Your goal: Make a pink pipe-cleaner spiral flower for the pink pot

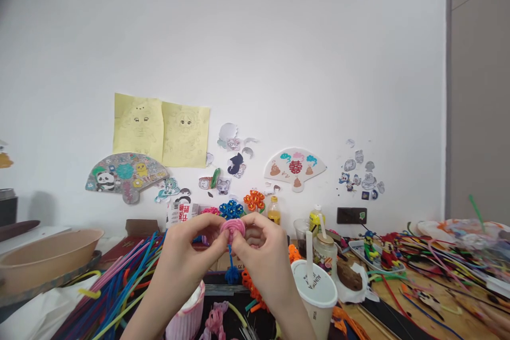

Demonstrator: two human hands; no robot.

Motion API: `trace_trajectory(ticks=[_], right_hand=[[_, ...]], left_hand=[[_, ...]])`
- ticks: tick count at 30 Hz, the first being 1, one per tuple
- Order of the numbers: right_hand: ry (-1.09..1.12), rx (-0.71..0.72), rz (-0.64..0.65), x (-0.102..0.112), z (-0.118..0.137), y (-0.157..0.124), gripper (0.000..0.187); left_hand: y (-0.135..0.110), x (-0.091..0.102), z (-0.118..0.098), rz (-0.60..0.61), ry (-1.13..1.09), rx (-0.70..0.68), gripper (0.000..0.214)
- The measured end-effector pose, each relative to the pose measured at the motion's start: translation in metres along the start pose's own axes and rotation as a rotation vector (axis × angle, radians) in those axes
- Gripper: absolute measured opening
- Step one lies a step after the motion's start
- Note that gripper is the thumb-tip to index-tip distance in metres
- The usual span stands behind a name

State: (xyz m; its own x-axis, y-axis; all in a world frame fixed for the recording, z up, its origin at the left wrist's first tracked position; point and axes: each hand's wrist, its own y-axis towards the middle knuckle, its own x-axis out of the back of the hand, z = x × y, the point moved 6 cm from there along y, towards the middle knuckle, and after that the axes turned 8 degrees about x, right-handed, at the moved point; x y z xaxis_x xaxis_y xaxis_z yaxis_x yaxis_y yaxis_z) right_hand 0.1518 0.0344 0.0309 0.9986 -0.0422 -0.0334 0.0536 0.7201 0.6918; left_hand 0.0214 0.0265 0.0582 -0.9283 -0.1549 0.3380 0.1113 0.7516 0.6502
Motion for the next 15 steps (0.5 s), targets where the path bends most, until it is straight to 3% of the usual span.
trace_trajectory(ticks=[6, 15], right_hand=[[0.035, -0.001, -0.007, 0.002, -0.001, 0.0, 0.023], [0.081, -0.038, 0.08, 0.011, -0.004, 0.004, 0.027]], left_hand=[[-0.002, 0.0, -0.002, -0.01, -0.014, -0.013, 0.012], [0.002, 0.001, 0.012, 0.101, -0.182, 0.069, 0.02]])
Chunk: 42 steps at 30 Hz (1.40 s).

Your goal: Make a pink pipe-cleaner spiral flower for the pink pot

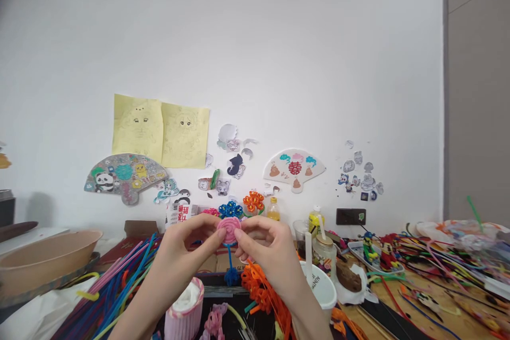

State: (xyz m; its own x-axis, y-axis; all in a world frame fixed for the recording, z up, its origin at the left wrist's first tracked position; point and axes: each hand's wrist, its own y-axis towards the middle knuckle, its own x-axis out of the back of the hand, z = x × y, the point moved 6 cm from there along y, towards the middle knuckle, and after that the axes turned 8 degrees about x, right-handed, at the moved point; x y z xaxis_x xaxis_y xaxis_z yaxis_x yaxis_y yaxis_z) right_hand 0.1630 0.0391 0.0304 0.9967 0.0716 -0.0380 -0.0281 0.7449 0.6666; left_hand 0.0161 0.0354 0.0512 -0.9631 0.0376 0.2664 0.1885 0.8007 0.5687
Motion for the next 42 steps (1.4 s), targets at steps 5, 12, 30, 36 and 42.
trace_trajectory(ticks=[5, 12, 30, 36, 42], right_hand=[[0.037, -0.001, 0.021, -0.0018, -0.0009, 0.0005, 0.022], [0.006, 0.006, 0.005, 0.0019, -0.0006, -0.0005, 0.019], [-0.04, 0.088, 0.005, -0.006, 0.0061, -0.0045, 0.015], [-0.043, 0.074, 0.005, -0.0062, 0.0051, -0.0034, 0.019], [-0.037, 0.06, -0.008, -0.0064, 0.0034, -0.0031, 0.021]], left_hand=[[-0.0009, -0.0024, 0.0005, 0.013, -0.024, -0.014, 0.018], [-0.0011, -0.0025, 0.0061, 0.014, -0.066, 0.027, 0.019], [0.0006, -0.0046, 0.0038, -0.016, -0.038, 0.007, 0.013], [0.0008, -0.0056, 0.0053, -0.002, -0.052, 0.01, 0.014], [0.0008, -0.0056, 0.0069, -0.001, -0.049, 0.022, 0.018]])
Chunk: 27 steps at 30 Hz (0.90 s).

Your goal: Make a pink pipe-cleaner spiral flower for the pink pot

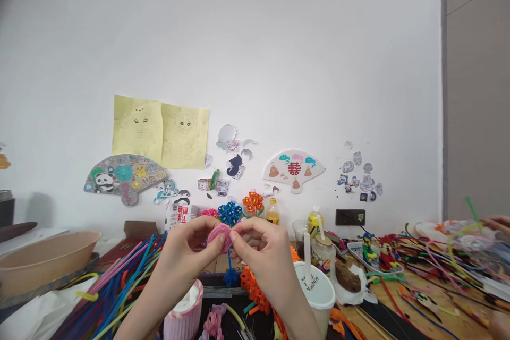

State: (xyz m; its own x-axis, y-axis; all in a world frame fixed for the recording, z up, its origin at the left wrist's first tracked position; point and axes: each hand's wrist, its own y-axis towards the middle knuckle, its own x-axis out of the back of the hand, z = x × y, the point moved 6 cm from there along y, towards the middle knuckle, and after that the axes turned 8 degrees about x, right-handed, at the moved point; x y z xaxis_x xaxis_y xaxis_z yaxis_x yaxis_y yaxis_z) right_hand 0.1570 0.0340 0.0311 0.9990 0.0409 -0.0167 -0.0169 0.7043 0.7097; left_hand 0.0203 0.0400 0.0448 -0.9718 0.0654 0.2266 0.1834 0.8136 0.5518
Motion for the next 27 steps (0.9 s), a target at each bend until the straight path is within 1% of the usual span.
trace_trajectory(ticks=[12, 16, 19, 23, 27], right_hand=[[-0.03, 0.021, -0.024, 0.003, -0.0005, 0.0001, 0.02], [-0.026, 0.025, -0.057, 0.006, 0.0004, 0.0006, 0.02], [-0.014, 0.017, -0.063, 0.0062, 0.0003, 0.0003, 0.021], [-0.011, 0.015, -0.046, 0.0047, -0.0003, -0.0006, 0.02], [-0.052, 0.046, -0.045, 0.0043, 0.0012, -0.0008, 0.019]], left_hand=[[0.0, 0.0025, 0.0026, 0.019, -0.031, 0.02, 0.02], [0.0003, 0.0027, 0.0035, 0.04, -0.02, 0.021, 0.024], [0.0003, 0.0031, 0.0025, 0.022, -0.01, -0.006, 0.024], [0.0006, 0.0024, 0.0001, -0.014, -0.024, -0.035, 0.02], [0.0002, 0.0019, -0.0006, -0.043, 0.01, -0.049, 0.017]])
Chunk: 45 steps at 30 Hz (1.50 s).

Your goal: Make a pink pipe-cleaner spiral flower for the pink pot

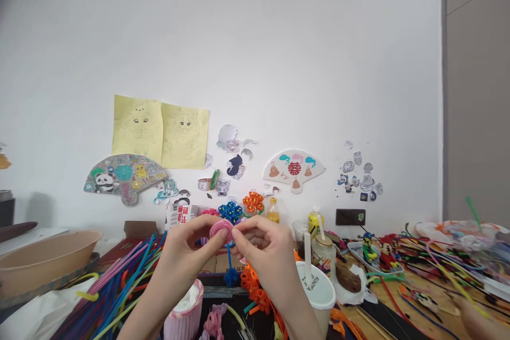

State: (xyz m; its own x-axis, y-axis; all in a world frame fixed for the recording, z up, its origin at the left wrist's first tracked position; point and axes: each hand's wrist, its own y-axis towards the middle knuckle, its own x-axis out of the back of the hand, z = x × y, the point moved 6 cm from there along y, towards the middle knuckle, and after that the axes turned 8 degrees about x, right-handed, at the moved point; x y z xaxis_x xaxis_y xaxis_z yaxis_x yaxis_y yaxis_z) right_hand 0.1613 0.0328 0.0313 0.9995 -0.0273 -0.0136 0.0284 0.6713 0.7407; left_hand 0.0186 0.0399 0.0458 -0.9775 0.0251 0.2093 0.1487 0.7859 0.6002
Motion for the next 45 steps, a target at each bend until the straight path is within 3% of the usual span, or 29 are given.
trace_trajectory(ticks=[9, 21, 28, 35, 40, 45], right_hand=[[-0.128, 0.084, 0.018, -0.001, 0.01, 0.0, 0.017], [-0.409, 0.342, -0.005, -0.008, 0.026, -0.002, 0.011], [-0.45, 0.384, -0.038, -0.01, 0.029, -0.004, 0.011], [-0.379, 0.239, -0.141, -0.001, 0.02, -0.003, 0.011], [-0.112, 0.019, -0.035, 0.0, 0.004, 0.001, 0.018], [-0.027, -0.039, 0.013, 0.001, 0.002, 0.002, 0.022]], left_hand=[[-0.001, 0.001, -0.004, -0.005, 0.099, -0.048, 0.018], [-0.003, -0.001, -0.011, -0.168, 0.247, -0.097, 0.01], [-0.005, -0.001, -0.011, -0.212, 0.247, -0.122, 0.009], [0.0, 0.001, -0.006, -0.046, 0.106, -0.035, 0.017], [-0.001, 0.006, -0.004, -0.018, 0.052, -0.006, 0.023], [-0.002, 0.003, -0.004, 0.028, 0.057, 0.001, 0.022]])
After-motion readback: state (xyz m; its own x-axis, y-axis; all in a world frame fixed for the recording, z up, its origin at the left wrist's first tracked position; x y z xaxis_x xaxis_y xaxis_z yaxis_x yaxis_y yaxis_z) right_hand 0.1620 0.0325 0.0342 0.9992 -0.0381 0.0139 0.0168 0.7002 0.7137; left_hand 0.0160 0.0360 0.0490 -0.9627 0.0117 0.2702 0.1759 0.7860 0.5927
